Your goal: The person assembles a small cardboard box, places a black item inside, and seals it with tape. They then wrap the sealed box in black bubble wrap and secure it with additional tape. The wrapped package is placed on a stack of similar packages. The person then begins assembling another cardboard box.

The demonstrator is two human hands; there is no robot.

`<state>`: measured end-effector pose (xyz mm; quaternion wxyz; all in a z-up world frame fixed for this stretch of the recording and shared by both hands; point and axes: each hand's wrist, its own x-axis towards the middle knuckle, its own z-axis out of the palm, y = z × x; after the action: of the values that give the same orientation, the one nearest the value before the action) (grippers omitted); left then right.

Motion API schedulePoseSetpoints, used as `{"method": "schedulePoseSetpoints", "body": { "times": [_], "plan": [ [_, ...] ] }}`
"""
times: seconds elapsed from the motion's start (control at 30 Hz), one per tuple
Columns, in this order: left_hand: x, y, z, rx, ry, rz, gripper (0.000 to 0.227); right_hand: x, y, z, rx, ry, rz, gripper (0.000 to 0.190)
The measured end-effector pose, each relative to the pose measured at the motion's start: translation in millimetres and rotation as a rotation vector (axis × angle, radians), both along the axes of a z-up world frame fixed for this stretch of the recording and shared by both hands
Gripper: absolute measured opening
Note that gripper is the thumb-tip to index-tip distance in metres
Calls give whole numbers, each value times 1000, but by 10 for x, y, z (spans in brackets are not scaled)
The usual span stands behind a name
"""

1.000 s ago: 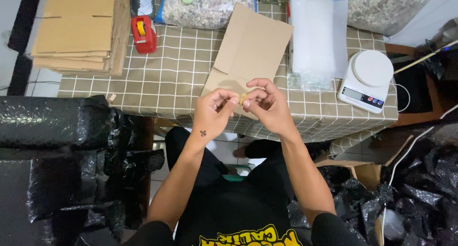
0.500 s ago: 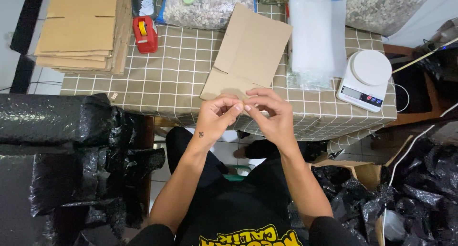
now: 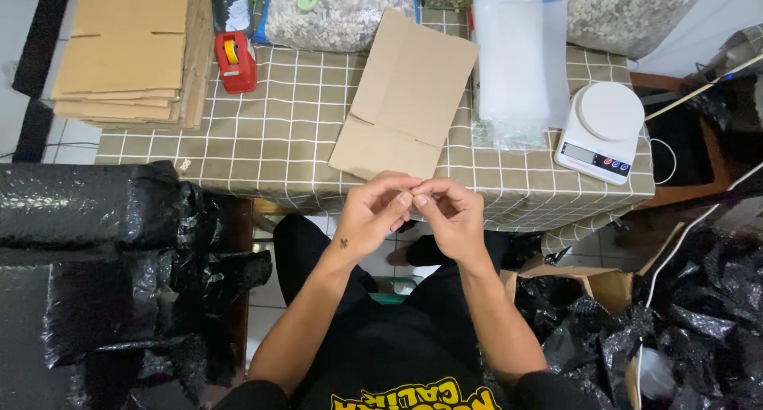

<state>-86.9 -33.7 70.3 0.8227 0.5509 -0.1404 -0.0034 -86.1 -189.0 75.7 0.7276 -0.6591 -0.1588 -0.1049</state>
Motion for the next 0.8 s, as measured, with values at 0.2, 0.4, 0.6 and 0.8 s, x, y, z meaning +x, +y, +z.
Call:
{"method": "schedulePoseSetpoints", "body": {
  "times": [0.2,0.4,0.6,0.8],
  "plan": [
    [-124,-70,81,316,-137,280,21,22,-13,-178,13,65,-123,9],
    [-103,-49,-112,233,-42,258,16,-56,-45,-157,-39,60,-165,10],
    [-57,-15,-49,119,46,27,8,-137,-156,-57,-106,81,-137,12],
    [-6,-87,-176,34,180,47,29,-238,-90,71,-88,18,-85,25]
  ]
}}
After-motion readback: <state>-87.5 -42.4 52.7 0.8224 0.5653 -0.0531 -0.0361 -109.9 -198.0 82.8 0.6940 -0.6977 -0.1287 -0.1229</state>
